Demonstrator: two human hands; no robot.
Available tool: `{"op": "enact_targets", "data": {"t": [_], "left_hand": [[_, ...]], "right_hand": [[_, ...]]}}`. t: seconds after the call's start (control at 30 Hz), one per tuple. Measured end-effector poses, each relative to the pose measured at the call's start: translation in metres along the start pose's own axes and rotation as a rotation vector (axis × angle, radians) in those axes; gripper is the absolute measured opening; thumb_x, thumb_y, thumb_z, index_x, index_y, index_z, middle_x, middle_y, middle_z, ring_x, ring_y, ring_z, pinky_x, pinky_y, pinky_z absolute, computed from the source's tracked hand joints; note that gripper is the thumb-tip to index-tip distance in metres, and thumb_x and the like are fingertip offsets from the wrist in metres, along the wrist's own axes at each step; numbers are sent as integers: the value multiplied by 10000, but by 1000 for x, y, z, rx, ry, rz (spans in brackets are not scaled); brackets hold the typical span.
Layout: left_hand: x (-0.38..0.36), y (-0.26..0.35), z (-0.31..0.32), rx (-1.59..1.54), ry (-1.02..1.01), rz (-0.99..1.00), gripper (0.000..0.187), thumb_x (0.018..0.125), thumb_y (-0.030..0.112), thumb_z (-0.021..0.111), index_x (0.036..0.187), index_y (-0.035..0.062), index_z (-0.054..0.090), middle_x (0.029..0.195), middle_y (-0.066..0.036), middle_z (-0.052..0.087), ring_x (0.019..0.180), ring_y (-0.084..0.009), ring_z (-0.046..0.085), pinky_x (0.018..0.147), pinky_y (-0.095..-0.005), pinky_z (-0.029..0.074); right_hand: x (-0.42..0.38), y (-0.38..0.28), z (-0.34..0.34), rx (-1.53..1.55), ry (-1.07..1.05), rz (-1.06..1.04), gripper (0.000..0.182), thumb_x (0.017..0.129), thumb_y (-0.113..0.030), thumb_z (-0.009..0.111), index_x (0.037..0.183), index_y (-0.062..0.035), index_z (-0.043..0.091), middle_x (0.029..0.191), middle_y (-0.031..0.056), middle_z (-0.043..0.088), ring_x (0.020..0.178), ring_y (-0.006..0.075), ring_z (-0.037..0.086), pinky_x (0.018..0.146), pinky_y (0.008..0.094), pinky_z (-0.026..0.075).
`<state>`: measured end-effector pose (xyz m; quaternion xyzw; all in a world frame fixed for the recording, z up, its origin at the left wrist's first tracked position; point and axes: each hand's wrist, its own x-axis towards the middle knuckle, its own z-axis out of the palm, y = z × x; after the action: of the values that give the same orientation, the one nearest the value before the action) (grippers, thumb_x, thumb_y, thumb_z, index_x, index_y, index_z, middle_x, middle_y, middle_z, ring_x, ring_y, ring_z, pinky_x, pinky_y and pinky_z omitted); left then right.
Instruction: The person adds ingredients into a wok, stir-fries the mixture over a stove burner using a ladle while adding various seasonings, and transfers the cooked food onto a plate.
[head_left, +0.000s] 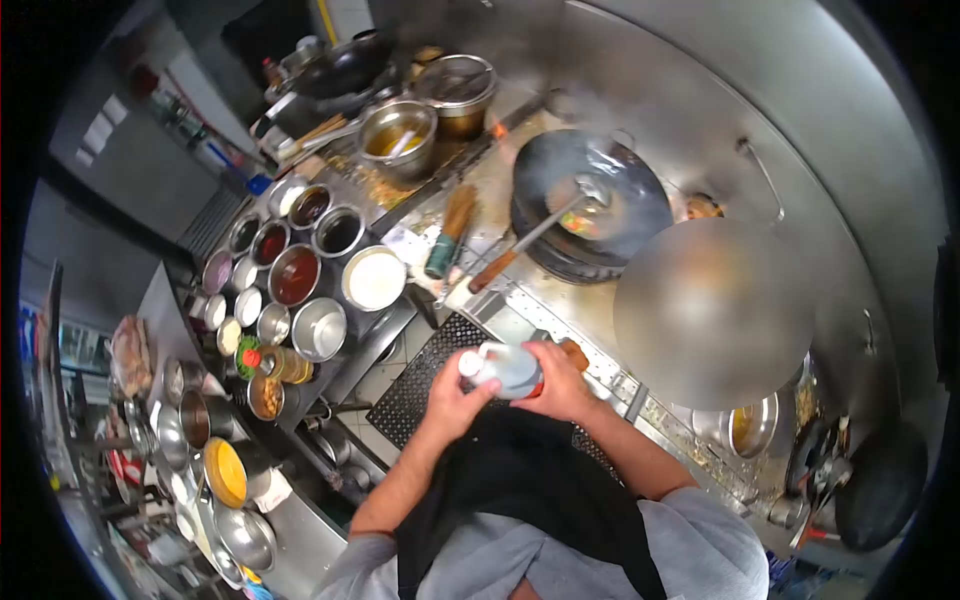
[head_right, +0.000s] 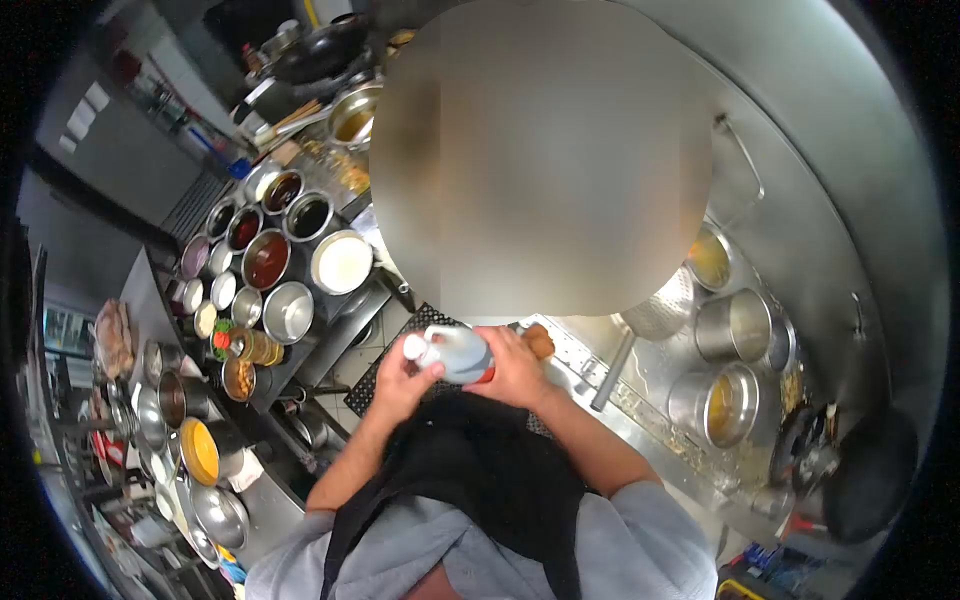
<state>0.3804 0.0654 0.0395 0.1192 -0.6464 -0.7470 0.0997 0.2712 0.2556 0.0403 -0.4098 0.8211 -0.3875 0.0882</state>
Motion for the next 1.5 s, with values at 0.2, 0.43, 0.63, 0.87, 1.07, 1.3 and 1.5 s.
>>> {"op": "enact_targets", "data": {"t": [0.2,0.43,0.63,0.87,1.07,1.3,1.5], "left_hand": [[140,35,29,913,-128,416,620,810,265,761,1319,7,520,1305,-183,542,1203,-363,504,1026,-411,411],[268,-65,3,1278,-403,55,610,886,188,624,1435,41,403,1076,-211,646,993,-419,622,869,-478,499],[232,25,-29,316,-567,-541,613,906,94,493,1489,66,308,730,-54,569,544,-188,569,489,-333,482],[248,43,-54,52,-621,-633,638,902,57,490,1508,44,291,745,-17,534,486,-116,499,421,-259,411],[263,37,-58,91,-638,-615,618,897,55,487,1493,53,326,745,-14,535,486,-117,502,421,-264,408],[286,24,-51,310,-632,-496,665,861,84,502,1496,34,311,730,-37,557,500,-136,532,479,-293,455],[285,23,-12,716,-538,-295,619,838,117,527,1438,32,403,793,-162,655,591,-236,632,603,-377,520]], "right_hand": [[-18,41,-85,-12,337,303,891,585,-253,904,1325,-42,454,1166,196,564,1128,369,547,986,432,443],[3,90,-157,-596,467,610,841,611,-271,868,1316,-54,464,1154,202,566,1040,384,569,921,475,471],[63,103,-195,-875,277,865,769,653,-305,830,1327,-163,488,1154,167,583,1107,362,573,927,490,471],[116,124,-200,-1022,44,957,728,705,-285,799,1352,-194,478,1189,133,575,1178,320,539,963,493,446],[126,129,-196,-1071,18,966,724,711,-285,800,1354,-194,480,1197,134,572,1190,313,534,962,495,450],[101,134,-193,-940,190,1061,748,713,-334,799,1369,-187,471,1204,158,578,1171,331,555,952,508,454],[67,135,-189,-729,470,993,818,688,-339,824,1373,-101,446,1250,186,568,1167,361,560,979,494,447]]}}
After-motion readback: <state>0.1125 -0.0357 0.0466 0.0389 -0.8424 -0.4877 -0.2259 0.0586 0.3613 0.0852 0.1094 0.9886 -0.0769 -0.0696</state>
